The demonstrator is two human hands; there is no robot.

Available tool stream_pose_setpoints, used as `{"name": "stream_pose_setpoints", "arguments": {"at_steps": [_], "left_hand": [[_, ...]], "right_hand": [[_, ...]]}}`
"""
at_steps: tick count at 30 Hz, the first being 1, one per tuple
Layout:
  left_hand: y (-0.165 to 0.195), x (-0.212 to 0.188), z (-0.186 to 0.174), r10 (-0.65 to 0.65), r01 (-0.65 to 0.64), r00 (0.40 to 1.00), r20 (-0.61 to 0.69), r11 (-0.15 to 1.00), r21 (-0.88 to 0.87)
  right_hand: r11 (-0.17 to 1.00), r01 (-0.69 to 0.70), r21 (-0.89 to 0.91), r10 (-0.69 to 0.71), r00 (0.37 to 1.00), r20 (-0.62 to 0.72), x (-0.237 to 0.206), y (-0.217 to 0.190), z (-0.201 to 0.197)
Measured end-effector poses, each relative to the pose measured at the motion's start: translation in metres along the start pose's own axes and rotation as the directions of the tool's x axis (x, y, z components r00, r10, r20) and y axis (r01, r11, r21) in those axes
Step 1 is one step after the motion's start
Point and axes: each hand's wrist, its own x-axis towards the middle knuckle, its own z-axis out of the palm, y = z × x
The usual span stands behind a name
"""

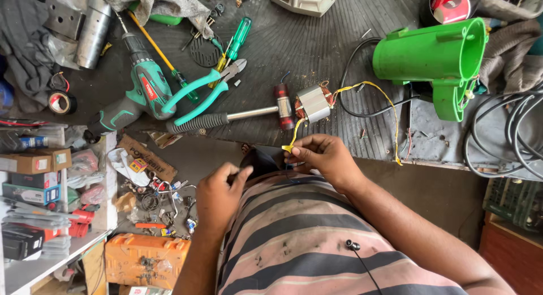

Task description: The person wraps yellow insulating tape around a small electric motor armature on the workbench, then uses pliers to trim the tape. They pick up a blue wire, thread it around the armature, and continue winding and pressing the wire and tape onto the motor component.

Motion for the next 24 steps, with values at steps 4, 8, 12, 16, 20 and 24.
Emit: {"name": "stream_pose_setpoints", "arguments": {"at_steps": [4, 8, 12, 16, 20, 24], "left_hand": [[0.030, 0.009, 0.012, 0.128, -0.111, 0.992, 0.009, 0.891, -0.440], [0.044, 0.015, 0.027, 0.446, -0.349, 0.895, -0.022, 0.669, -0.656], [0.047, 0.021, 0.043, 0.263, 0.185, 0.884, 0.386, 0.563, -0.806], [0.040, 0.027, 0.050, 0.205, 0.265, 0.866, 0.456, 0.585, -0.767], [0.038, 0.036, 0.046, 0.250, 0.210, 0.854, 0.456, 0.636, -0.742], [0.041, 0.049, 0.020, 0.350, -0.024, 0.844, 0.405, 0.780, -0.625]], "right_hand": [[1.000, 0.009, 0.028, -0.008, 1.000, -0.014, 0.000, -0.001, 0.002], [0.999, 0.050, 0.020, -0.049, 0.998, -0.037, -0.004, -0.001, 0.003], [0.975, 0.119, -0.188, -0.143, 0.983, -0.116, -0.012, -0.006, 0.004], [0.888, 0.206, -0.411, -0.233, 0.972, -0.017, -0.021, -0.013, -0.002], [0.781, 0.425, -0.457, -0.416, 0.901, 0.127, -0.025, -0.016, 0.000], [0.773, 0.228, -0.591, -0.326, 0.943, -0.064, -0.030, -0.027, 0.015]]}}
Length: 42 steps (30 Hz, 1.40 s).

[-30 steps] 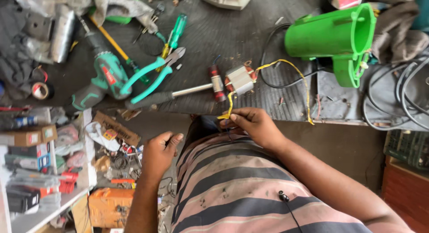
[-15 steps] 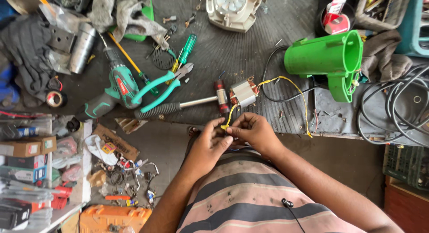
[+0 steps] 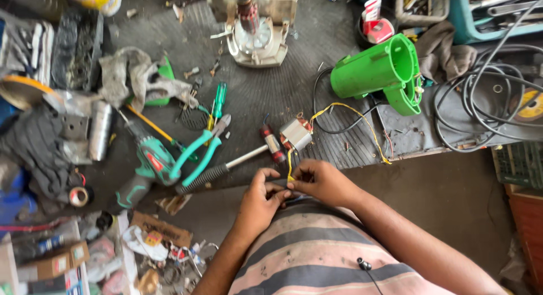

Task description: The person wraps yellow insulating tape around a small electric motor armature on the workbench, then uses pliers to trim the tape. They pick up a blue wire, thread it around the armature, and continue winding and pressing the wire and tape onto the motor component.

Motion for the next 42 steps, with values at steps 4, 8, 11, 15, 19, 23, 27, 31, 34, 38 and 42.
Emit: {"name": "stream_pose_setpoints", "arguments": {"at_steps": [4, 8, 11, 15, 19, 23, 27, 31, 34, 38, 42], "left_hand": [[0.021, 0.004, -0.032, 0.227, -0.252, 0.966, 0.120, 0.931, 0.266], [0.028, 0.008, -0.043, 0.390, -0.431, 0.899, 0.198, 0.869, 0.244], [0.028, 0.013, -0.050, 0.475, -0.536, 0.844, 0.251, 0.766, 0.354], [0.029, 0.020, -0.055, 0.527, -0.581, 0.814, 0.245, 0.726, 0.368], [0.027, 0.027, -0.057, 0.605, -0.638, 0.769, 0.207, 0.706, 0.307], [0.020, 0.036, -0.056, 0.540, -0.593, 0.797, 0.269, 0.619, 0.515], [0.009, 0.024, -0.054, 0.504, -0.588, 0.795, 0.338, 0.500, 0.636], [0.005, 0.005, -0.058, 0.560, -0.585, 0.782, 0.272, 0.511, 0.630], [0.014, 0.006, -0.057, 0.438, -0.437, 0.882, 0.171, 0.628, 0.644], [0.034, 0.008, -0.059, 0.314, -0.337, 0.939, 0.141, 0.757, 0.560], [0.050, 0.008, -0.067, 0.126, -0.191, 0.974, 0.190, 0.906, 0.378]], "right_hand": [[0.977, -0.068, -0.201, 0.051, 0.995, -0.088, -0.009, -0.029, 0.007], [0.934, -0.196, -0.299, 0.146, 0.972, -0.183, -0.012, -0.043, 0.017], [0.958, -0.286, 0.030, 0.287, 0.946, -0.150, 0.003, -0.040, 0.021], [0.744, -0.355, 0.566, 0.464, 0.884, -0.056, 0.013, -0.034, 0.031], [0.618, -0.199, 0.761, 0.483, 0.860, -0.167, 0.024, -0.034, 0.035], [0.658, -0.189, 0.729, 0.493, 0.840, -0.227, 0.041, -0.055, 0.021], [0.611, 0.124, 0.782, 0.554, 0.638, -0.534, 0.046, -0.102, -0.051], [0.878, 0.198, 0.435, 0.167, 0.726, -0.667, 0.006, -0.142, -0.115], [0.988, -0.028, 0.153, 0.109, 0.828, -0.550, -0.010, -0.145, -0.099], [0.981, 0.025, -0.190, -0.103, 0.906, -0.410, -0.021, -0.110, -0.057], [0.944, 0.239, -0.228, -0.325, 0.787, -0.524, -0.033, -0.037, -0.039]]}}
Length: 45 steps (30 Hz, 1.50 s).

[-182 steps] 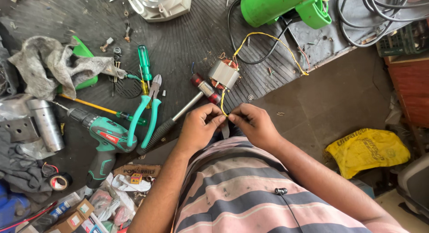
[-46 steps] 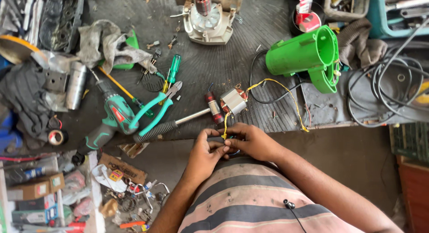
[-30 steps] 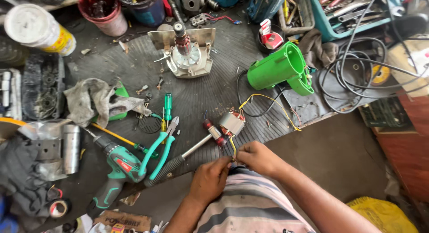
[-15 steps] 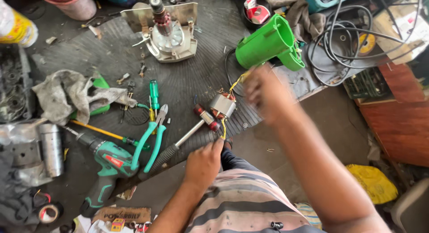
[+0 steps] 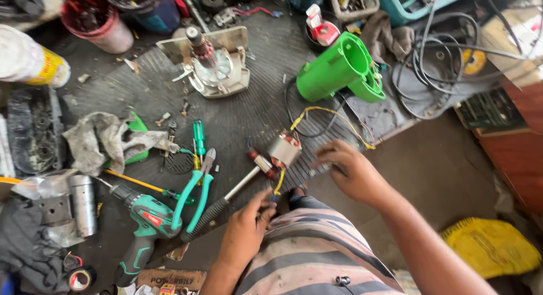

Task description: The person wraps yellow insulating tape around a small electric motor armature on the workbench, then uses pliers to trim the tape. They pick up a blue wire, thread it around the armature, and continue winding and pressing the wire and tape onto the motor component.

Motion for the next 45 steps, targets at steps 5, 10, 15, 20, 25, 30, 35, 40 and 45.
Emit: {"name": "stream_pose_setpoints", "arguments": {"at_steps": [5, 10, 15, 20, 25, 30, 35, 40, 45], "left_hand": [[0.007, 0.004, -0.019, 0.297, -0.296, 0.955, -0.002, 0.952, 0.080], [0.018, 0.011, -0.022, 0.353, -0.321, 0.930, -0.103, 0.916, 0.242], [0.033, 0.022, 0.027, 0.329, -0.238, 0.906, -0.267, 0.917, 0.320], [0.037, 0.031, 0.077, 0.335, -0.166, 0.856, -0.394, 0.900, 0.404], [0.034, 0.033, 0.100, 0.260, -0.027, 0.830, -0.493, 0.902, 0.430], [0.031, 0.022, 0.101, 0.327, -0.078, 0.755, -0.568, 0.905, 0.418], [0.025, 0.014, 0.093, 0.289, -0.081, 0.721, -0.630, 0.938, 0.337], [0.007, 0.008, 0.102, 0.103, -0.038, 0.768, -0.632, 0.993, 0.116], [-0.016, 0.011, 0.122, -0.294, 0.111, 0.828, -0.478, 0.921, -0.374]], "right_hand": [[0.853, -0.354, 0.385, 0.357, 0.932, 0.064, -0.059, 0.059, -0.007], [0.883, -0.393, -0.256, 0.441, 0.882, 0.168, -0.070, 0.054, -0.035], [0.955, -0.261, -0.144, 0.294, 0.902, 0.315, -0.052, 0.046, -0.057], [0.835, -0.509, -0.209, 0.547, 0.811, 0.208, -0.039, 0.050, -0.070], [0.940, -0.051, -0.336, 0.138, 0.961, 0.239, -0.032, 0.051, -0.087], [0.817, -0.054, -0.574, 0.287, 0.902, 0.323, -0.028, 0.044, -0.086], [0.958, 0.138, -0.251, -0.041, 0.934, 0.356, -0.012, 0.028, -0.076], [0.892, -0.451, -0.017, 0.380, 0.729, 0.569, 0.003, 0.025, -0.023], [0.720, -0.688, 0.096, 0.469, 0.583, 0.663, 0.007, 0.040, 0.043]]}}
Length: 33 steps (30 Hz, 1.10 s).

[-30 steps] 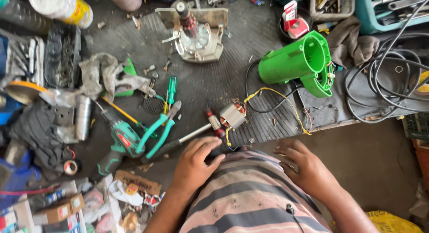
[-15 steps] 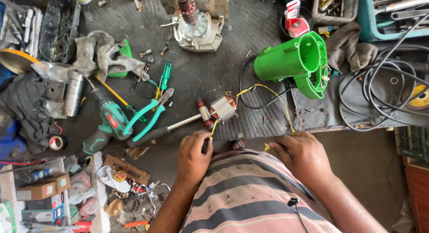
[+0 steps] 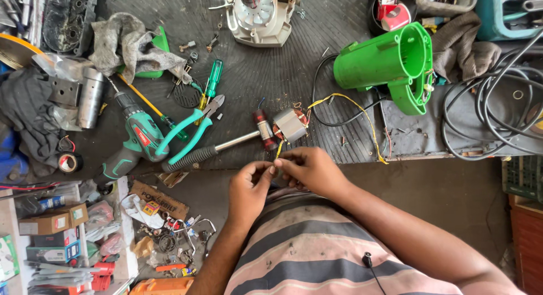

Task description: The person wraps yellow insulating tape around a small electric motor armature on the workbench, then uses pliers to trim the tape. They pick up a blue wire, thread it around the armature, and continue winding and pressing the wire and tape onto the motor component.

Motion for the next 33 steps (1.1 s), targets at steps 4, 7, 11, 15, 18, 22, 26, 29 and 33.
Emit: {"name": "stream_pose_setpoints", "arguments": {"at_steps": [4, 7, 11, 15, 18, 22, 26, 29, 33], "left_hand": [[-0.016, 0.010, 0.002, -0.139, 0.207, 0.973, 0.182, 0.875, -0.439], [-0.019, 0.014, 0.001, -0.416, 0.498, 0.867, 0.273, 0.718, -0.486], [-0.016, 0.018, 0.004, -0.478, 0.558, 0.830, 0.289, 0.689, -0.463], [-0.011, 0.018, 0.006, -0.455, 0.530, 0.847, 0.274, 0.757, -0.381], [-0.011, 0.011, 0.005, -0.398, 0.448, 0.894, 0.204, 0.806, -0.387], [-0.015, -0.001, 0.002, -0.287, 0.307, 0.952, 0.107, 0.883, -0.356], [-0.012, -0.010, -0.001, -0.028, 0.041, 0.998, 0.049, 0.950, -0.311], [0.001, -0.011, -0.005, 0.197, -0.193, 0.980, 0.031, 0.976, -0.101], [0.026, -0.010, -0.010, 0.496, -0.479, 0.868, 0.036, 0.817, 0.322]], "right_hand": [[0.974, 0.225, 0.012, -0.222, 0.970, -0.099, 0.022, 0.023, 0.015], [0.936, 0.346, 0.064, -0.337, 0.934, -0.114, 0.027, 0.040, 0.011], [0.941, 0.335, 0.056, -0.328, 0.939, -0.101, 0.024, 0.049, 0.006], [0.947, 0.272, 0.172, -0.266, 0.962, -0.057, 0.020, 0.042, 0.006], [0.956, 0.233, 0.176, -0.241, 0.970, 0.028, 0.017, 0.033, 0.000], [0.851, 0.517, -0.090, -0.508, 0.855, 0.105, 0.009, 0.024, -0.005], [0.882, 0.408, -0.235, -0.410, 0.911, 0.044, 0.006, 0.025, 0.002], [0.853, 0.454, -0.260, -0.453, 0.889, 0.065, 0.011, 0.033, 0.000], [0.966, 0.239, 0.101, -0.257, 0.935, 0.244, 0.020, 0.046, -0.010]]}}
